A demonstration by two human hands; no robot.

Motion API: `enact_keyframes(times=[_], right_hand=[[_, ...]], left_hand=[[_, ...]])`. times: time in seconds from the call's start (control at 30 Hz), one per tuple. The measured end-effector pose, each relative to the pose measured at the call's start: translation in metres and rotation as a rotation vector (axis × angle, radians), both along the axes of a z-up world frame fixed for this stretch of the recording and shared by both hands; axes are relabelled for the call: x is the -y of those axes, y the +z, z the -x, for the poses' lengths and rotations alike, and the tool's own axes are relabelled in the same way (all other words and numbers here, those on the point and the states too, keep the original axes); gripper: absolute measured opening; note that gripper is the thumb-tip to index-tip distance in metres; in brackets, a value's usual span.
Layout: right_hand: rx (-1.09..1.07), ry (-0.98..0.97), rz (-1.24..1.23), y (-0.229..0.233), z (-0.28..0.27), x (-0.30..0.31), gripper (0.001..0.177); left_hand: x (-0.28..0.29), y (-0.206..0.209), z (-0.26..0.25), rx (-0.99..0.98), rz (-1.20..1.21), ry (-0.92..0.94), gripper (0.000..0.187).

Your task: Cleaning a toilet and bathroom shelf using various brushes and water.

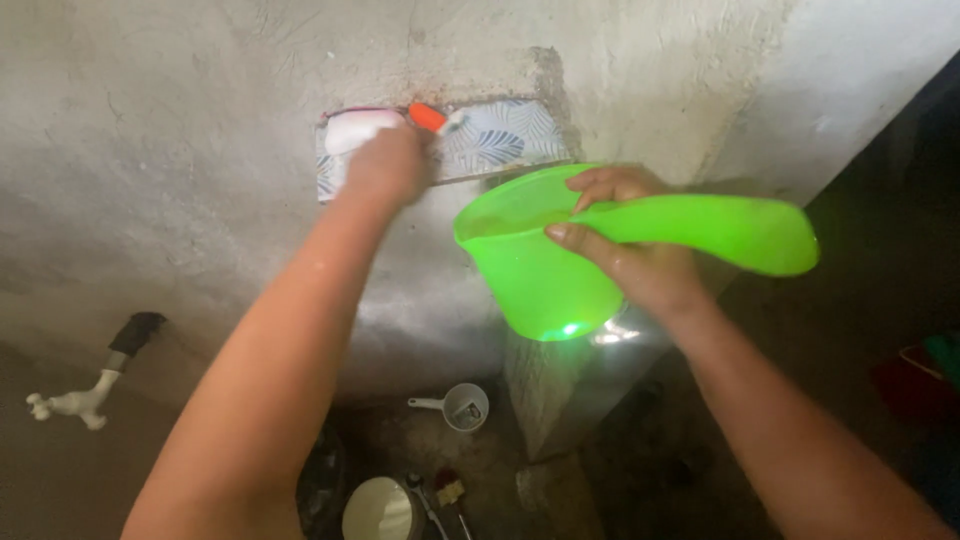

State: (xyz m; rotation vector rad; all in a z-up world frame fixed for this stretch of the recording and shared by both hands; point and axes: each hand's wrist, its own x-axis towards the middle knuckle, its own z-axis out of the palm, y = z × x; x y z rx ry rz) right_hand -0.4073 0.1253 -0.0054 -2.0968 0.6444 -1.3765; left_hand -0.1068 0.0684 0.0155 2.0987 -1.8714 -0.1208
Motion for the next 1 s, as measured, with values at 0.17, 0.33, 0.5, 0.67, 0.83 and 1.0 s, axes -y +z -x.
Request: enact_keyframes(times=[0.17,0.33,0.5,0.67,0.83,1.0], right_hand=[[0.004,-0.033,0.108,-0.002,0.000,0.000,0.024],[0.037,-0.008,0.049,-0.001,-0.003,-0.001,0.024],[0.051,-0.002,0.028,0.002,-0.001,0.000,0.023],[0.040,0.001,0.054,-0.002,-0.003,0.004,0.023],[0.039,0.005,0.063,-0.003,-0.002,0.002,0.024],[0.059,0.014,0.033,-0.004,-0.003,0.004,0.023]], left_hand=[[0.019,-0.009,0.029,-0.033,0.128,-0.197,0.032],[0.068,-0.030,0.061,0.045,0.133,0.004,0.028],[0.069,-0.013,0.067,0.038,0.130,-0.057,0.029],[0.058,-0.016,0.060,0.063,0.135,-0.131,0.033],[0.023,-0.010,0.031,0.049,0.086,-0.061,0.036],[-0.007,-0.016,0.013,-0.046,0.094,-0.188,0.049]])
